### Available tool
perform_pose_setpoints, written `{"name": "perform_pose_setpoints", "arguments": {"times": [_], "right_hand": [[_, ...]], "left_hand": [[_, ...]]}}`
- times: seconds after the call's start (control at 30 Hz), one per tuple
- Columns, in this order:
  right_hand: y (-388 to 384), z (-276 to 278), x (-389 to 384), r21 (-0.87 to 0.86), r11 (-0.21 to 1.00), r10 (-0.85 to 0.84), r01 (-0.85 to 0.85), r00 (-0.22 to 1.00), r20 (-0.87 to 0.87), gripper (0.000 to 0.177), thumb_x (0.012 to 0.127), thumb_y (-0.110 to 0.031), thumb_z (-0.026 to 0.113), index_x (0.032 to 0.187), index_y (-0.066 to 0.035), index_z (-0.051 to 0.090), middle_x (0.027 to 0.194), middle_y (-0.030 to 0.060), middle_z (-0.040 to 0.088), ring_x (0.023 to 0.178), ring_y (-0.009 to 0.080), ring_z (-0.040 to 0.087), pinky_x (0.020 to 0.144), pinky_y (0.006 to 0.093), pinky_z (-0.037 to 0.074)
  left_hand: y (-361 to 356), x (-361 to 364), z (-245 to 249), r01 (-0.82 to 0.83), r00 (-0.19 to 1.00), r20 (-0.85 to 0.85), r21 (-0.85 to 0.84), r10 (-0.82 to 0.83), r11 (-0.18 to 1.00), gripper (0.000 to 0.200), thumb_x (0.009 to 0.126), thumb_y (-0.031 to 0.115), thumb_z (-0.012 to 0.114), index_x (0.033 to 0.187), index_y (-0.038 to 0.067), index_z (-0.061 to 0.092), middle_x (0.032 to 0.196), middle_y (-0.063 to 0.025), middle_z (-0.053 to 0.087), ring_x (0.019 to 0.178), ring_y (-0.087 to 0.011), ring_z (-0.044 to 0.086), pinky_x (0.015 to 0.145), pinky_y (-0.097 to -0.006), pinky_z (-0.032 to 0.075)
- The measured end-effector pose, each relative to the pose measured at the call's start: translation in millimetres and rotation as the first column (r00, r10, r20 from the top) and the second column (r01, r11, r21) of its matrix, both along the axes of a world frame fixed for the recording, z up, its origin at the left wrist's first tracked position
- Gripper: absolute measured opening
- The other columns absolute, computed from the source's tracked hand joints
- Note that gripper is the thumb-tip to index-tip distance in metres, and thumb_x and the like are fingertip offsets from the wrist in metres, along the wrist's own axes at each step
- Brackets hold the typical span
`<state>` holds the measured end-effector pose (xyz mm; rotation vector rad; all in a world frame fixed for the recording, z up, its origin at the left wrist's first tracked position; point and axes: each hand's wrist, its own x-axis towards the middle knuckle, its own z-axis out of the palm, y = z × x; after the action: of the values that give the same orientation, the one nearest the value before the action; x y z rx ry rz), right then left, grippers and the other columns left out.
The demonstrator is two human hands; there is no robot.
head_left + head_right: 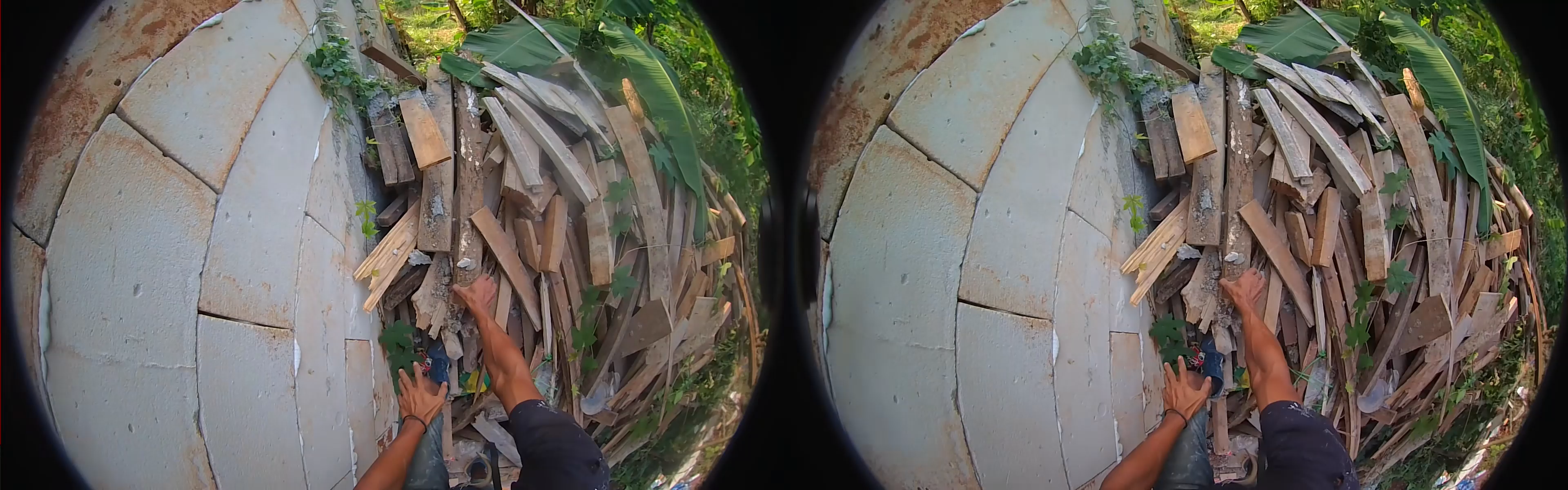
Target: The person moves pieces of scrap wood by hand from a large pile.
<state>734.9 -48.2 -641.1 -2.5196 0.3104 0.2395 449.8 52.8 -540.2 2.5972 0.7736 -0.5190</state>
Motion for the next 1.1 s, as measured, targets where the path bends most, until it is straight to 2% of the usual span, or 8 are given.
{"name": "perform_pose_setpoints", "arguments": {"times": [0.37,0.43,0.47,0.53,0.63,0.73,0.97,1.1], "right_hand": [[-79,109,-65,0.563,0.808,0.241,-0.173,0.969,-0.048,0.068,0.062,-0.049,0.082,0.1,0.005,0.063,0.085,0.0105,0.064,0.08,0.0207,0.063,0.069,0.0338,0.049],[-91,135,-93,0.86,0.51,0.243,0.004,0.958,-0.149,0.059,0.069,-0.043,0.079,0.103,0.003,0.061,0.087,0.0092,0.063,0.08,0.0167,0.061,0.067,0.0312,0.048],[-101,144,-106,0.856,0.517,0.239,-0.004,0.961,-0.14,0.059,0.069,-0.043,0.079,0.103,0.003,0.061,0.087,0.0092,0.063,0.08,0.0167,0.061,0.067,0.0312,0.048],[-126,159,-131,0.983,0.141,0.239,0.115,0.96,-0.147,0.056,0.075,-0.038,0.074,0.112,0.001,0.058,0.099,0.0094,0.062,0.087,0.0152,0.062,0.073,0.0303,0.05],[-182,188,-168,0.98,0.121,0.24,0.159,0.953,-0.184,0.067,0.079,-0.032,0.067,0.131,0.004,0.045,0.12,0.0145,0.06,0.11,0.0249,0.06,0.099,0.0397,0.048],[-237,225,-230,0.923,-0.161,0.09,0.35,0.936,-0.339,0.076,0.077,-0.039,0.067,0.137,0.002,0.043,0.13,0.0184,0.055,0.112,0.0292,0.058,0.099,0.0413,0.046],[-286,273,-340,0.912,0.134,0.174,0.387,0.897,-0.406,0.066,0.078,-0.035,0.069,0.129,0.004,0.05,0.118,0.0147,0.062,0.102,0.0256,0.063,0.091,0.0388,0.049],[-330,278,-395,0.908,0.112,0.201,0.403,0.886,-0.418,0.059,0.077,-0.031,0.07,0.122,0.004,0.054,0.114,0.0139,0.063,0.099,0.0227,0.064,0.088,0.036,0.05]], "left_hand": [[-19,-22,1,-0.012,0.999,0.041,-0.014,0.012,1.0,0.098,0.079,0.058,0.06,0.154,0.014,0.016,0.155,-0.0292,0.014,0.14,-0.0461,0.025,0.108,-0.0563,0.031],[-20,-19,2,-0.011,1.0,0.001,0.014,0.011,1.0,0.097,0.079,0.057,0.06,0.154,0.015,0.017,0.155,-0.0285,0.015,0.14,-0.0453,0.025,0.108,-0.056,0.032],[-21,-19,3,-0.012,1.0,0.008,0.015,0.012,1.0,0.096,0.079,0.057,0.061,0.154,0.014,0.019,0.155,-0.0282,0.015,0.14,-0.0448,0.025,0.107,-0.0558,0.033],[-21,-22,2,-0.015,1.0,0.019,0.012,0.015,1.0,0.096,0.079,0.057,0.061,0.154,0.014,0.019,0.155,-0.0282,0.015,0.14,-0.0447,0.025,0.107,-0.0559,0.033],[-21,-32,-2,-0.023,0.999,0.035,0.007,0.023,1.0,0.096,0.079,0.058,0.061,0.153,0.014,0.02,0.155,-0.0281,0.014,0.141,-0.0441,0.024,0.107,-0.0558,0.033],[-31,-48,4,-0.031,0.999,0.031,0.012,0.031,0.999,0.097,0.08,0.06,0.06,0.154,0.015,0.018,0.155,-0.029,0.014,0.142,-0.0436,0.023,0.108,-0.0567,0.031],[-58,-89,12,0.042,0.983,0.177,0.07,-0.054,0.997,0.091,0.083,0.058,0.056,0.154,0.013,0.021,0.156,-0.0269,0.013,0.142,-0.0424,0.023,0.109,-0.0564,0.029],[-70,-101,-11,0.092,0.896,0.427,0.093,-0.124,0.991,0.087,0.083,0.057,0.059,0.15,0.009,0.03,0.151,-0.0261,0.031,0.134,-0.0408,0.038,0.106,-0.0521,0.034]]}}
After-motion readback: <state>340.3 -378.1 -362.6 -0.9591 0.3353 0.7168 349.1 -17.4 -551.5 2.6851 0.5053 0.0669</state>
